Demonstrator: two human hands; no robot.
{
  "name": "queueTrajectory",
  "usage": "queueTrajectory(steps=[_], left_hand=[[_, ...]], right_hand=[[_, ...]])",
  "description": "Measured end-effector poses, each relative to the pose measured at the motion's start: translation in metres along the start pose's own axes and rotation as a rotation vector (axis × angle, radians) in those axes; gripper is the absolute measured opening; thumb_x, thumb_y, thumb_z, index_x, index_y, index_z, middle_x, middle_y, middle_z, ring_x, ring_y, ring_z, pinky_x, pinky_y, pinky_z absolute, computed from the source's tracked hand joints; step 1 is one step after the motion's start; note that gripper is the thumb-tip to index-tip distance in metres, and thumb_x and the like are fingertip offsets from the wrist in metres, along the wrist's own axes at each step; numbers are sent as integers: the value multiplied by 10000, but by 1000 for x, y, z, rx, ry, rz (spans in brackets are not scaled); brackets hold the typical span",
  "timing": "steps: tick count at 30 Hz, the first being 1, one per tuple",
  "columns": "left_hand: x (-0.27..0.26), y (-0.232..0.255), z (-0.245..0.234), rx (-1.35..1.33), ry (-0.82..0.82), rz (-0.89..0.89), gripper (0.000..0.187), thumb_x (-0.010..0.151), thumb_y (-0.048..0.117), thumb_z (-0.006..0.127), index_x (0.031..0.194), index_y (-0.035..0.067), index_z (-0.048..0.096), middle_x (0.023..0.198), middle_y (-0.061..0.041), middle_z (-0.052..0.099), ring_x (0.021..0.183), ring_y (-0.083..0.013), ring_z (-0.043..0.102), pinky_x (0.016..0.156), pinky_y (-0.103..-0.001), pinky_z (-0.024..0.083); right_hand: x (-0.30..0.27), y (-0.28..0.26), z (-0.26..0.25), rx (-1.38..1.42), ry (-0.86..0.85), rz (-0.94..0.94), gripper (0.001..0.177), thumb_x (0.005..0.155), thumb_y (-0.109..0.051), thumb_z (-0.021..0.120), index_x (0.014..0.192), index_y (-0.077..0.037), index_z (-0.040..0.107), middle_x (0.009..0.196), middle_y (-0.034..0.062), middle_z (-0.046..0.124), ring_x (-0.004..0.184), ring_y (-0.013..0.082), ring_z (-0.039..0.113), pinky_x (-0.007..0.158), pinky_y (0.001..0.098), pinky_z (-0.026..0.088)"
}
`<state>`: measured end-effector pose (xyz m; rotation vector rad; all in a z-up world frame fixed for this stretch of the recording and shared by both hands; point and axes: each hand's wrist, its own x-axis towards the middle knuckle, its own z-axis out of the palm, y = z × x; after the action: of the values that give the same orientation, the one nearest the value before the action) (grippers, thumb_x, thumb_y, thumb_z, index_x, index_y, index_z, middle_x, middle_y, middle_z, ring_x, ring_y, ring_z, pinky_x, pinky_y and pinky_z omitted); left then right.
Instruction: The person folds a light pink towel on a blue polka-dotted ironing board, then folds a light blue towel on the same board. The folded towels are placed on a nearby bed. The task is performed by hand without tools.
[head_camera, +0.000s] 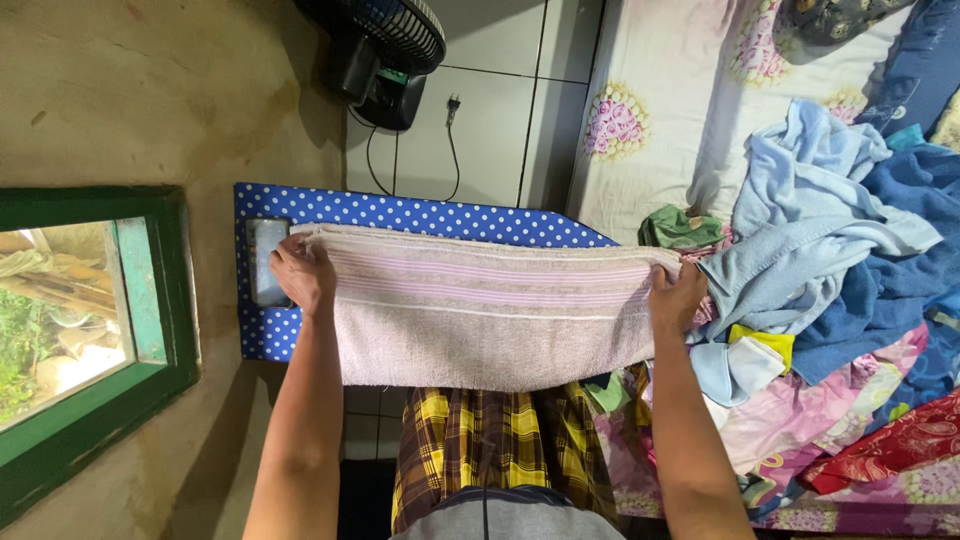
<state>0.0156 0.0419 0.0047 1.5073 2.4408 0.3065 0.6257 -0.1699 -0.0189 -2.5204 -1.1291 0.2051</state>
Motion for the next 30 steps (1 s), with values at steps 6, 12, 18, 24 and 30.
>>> queueTrajectory(steps=[6,12,18,24,30], left_hand=[[-67,4,3,-27,239,427,572,1065,340,666,1395,-56,419,1378,-353,455,1333,-460,465,1164,-589,416],[-207,39,2,-239,-212,642,536,992,214,687,1439,52,438,1424,-222,495,1418,-363,464,1223,-561,407],[-299,106,-13,266,-652,713,720,997,372,494,1615,121,223,1688,-181,55,1543,-398,-6,1212,-642,33],[-319,142,-25,484,-1005,744,698,1016,388,401,1632,166,158,1715,-163,-126,1555,-380,-160,1238,-631,-55],[-347,121,3,346,-855,927,621,1027,411,397,1546,80,312,1631,-228,185,1518,-385,143,1233,-573,97]], right_hand=[[-46,0,-25,-41,166,7,586,976,-434,825,1289,-7,574,1257,234,569,1244,434,495,1088,581,371],[-94,3,-40,225,93,627,800,836,-607,842,1180,61,566,1226,207,559,1119,357,559,1026,435,484],[-115,9,-39,1005,-331,675,920,828,-590,778,1487,-44,440,1494,116,511,1292,220,513,1068,370,411],[-115,35,-59,527,-544,645,695,883,-501,765,1366,-24,617,1274,108,669,1160,199,608,999,378,456],[-117,48,-87,494,-596,507,585,908,-470,749,1226,20,717,1106,135,758,981,198,662,876,347,510]])
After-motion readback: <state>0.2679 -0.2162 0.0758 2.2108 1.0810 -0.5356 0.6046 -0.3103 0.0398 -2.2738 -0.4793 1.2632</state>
